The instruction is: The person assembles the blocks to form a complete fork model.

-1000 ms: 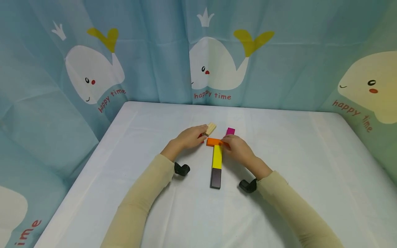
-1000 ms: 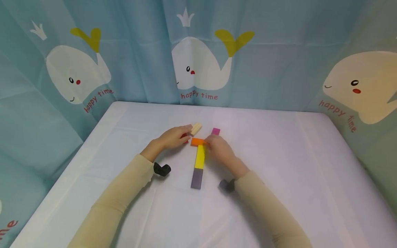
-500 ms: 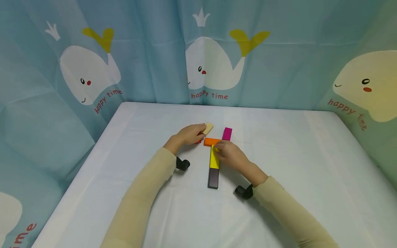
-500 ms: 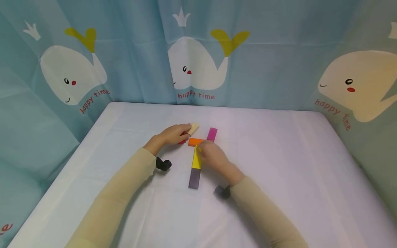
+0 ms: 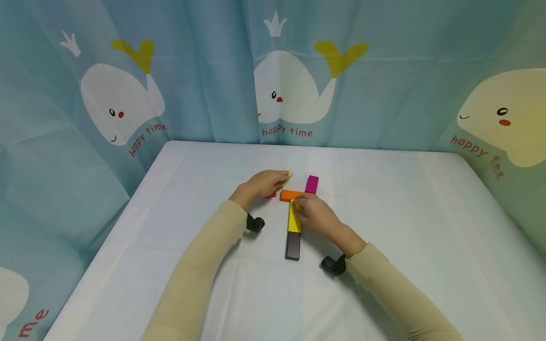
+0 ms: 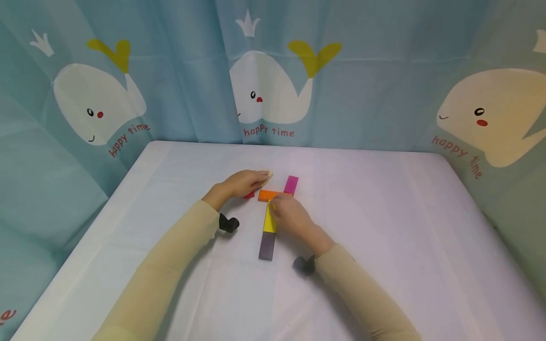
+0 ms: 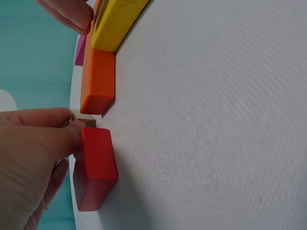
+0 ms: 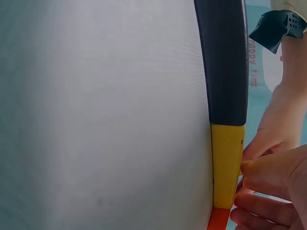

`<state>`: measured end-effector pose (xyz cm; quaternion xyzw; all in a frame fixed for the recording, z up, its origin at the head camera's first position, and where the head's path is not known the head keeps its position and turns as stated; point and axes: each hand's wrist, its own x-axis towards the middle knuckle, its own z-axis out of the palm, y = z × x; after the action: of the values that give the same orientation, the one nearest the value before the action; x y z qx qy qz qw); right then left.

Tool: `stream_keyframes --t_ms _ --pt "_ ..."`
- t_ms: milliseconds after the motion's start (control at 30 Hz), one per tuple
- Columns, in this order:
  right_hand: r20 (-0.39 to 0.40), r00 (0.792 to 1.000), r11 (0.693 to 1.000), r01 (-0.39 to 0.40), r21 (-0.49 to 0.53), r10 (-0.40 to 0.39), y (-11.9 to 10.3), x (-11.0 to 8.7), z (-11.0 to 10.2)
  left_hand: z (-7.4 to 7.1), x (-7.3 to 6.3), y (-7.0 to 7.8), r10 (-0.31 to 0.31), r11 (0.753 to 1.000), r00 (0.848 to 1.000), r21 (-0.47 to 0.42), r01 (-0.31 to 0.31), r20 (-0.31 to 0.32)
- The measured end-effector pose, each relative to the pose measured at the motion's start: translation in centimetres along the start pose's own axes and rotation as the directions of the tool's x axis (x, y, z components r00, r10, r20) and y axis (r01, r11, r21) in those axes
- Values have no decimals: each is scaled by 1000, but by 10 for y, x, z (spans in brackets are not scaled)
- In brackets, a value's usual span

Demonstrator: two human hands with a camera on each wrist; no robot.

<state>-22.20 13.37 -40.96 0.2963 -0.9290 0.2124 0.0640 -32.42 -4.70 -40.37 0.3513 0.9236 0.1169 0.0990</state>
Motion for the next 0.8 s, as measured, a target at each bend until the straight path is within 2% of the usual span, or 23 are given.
stream_keyframes --t_ms 267,467,800 --pt "46 998 999 -34 -12 35 2 2 -2 -1 6 1 -10 999 1000 52 9 29" --pt "43 999 1000 -9 -27 10 4 1 -1 -3 7 5 -37 998 997 55 33 63" --pt "44 999 999 -5 -40 6 3 2 -1 -3 6 7 -86 995 996 46 84 39"
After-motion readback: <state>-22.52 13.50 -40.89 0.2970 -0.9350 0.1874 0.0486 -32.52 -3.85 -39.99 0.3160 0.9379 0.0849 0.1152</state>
